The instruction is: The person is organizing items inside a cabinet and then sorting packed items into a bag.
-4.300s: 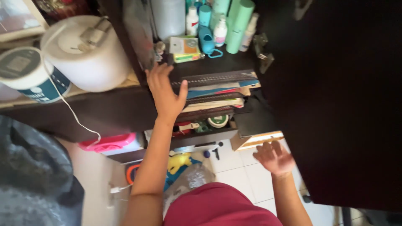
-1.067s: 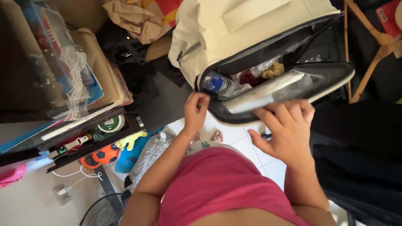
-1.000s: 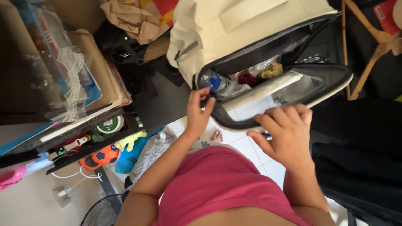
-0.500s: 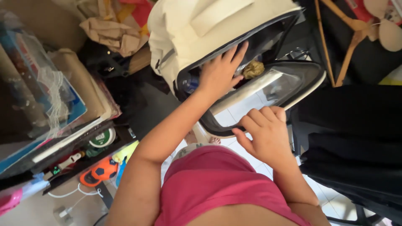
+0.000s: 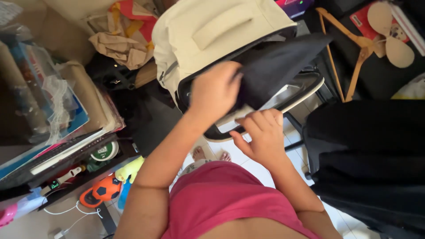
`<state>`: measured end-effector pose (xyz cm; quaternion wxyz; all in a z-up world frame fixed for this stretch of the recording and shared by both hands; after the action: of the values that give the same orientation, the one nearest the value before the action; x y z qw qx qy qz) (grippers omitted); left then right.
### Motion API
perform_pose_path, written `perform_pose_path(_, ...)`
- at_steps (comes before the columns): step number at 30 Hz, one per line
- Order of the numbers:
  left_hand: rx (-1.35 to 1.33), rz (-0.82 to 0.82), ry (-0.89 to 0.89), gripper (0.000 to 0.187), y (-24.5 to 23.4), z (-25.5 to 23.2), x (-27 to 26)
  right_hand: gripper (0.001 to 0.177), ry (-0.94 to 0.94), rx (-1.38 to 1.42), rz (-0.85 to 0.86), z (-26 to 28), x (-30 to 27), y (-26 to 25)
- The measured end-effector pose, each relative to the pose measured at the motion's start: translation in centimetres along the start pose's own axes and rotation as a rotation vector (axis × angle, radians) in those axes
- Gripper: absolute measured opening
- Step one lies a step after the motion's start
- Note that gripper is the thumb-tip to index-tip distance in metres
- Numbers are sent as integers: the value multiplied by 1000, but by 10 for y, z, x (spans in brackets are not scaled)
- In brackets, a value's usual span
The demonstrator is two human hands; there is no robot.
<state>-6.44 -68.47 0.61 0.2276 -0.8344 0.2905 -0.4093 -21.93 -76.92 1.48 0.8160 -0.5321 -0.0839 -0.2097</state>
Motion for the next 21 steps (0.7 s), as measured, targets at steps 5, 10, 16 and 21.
perform_pose_path(5, -366, -259, -148, 28, -71, 19, -47, 38, 47, 181, -116, -10, 3, 8)
perform_pose_path(10, -842, -639, -288, 45, -87, 82, -149, 60, 41, 430, -98, 1, 22, 17)
perform_pose_path(16, -1019, -764, -421, 48, -79, 104, -245, 91, 116, 1230, 156, 43, 30, 42)
perform_pose_path(21, -1197, -835, -529, 50, -86, 106, -288, 94, -109, 236, -124, 91, 44, 63)
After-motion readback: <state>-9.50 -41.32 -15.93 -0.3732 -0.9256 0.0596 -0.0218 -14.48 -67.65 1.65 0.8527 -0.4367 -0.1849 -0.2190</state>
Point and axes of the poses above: each hand's wrist, its own x-axis towards the middle knuckle, its own y-axis out of the palm, z = x × y, the point moved 3 cm from there along x, towards the middle knuckle, and after that the axes turned 15 degrees about y, right-handed, at the moved point
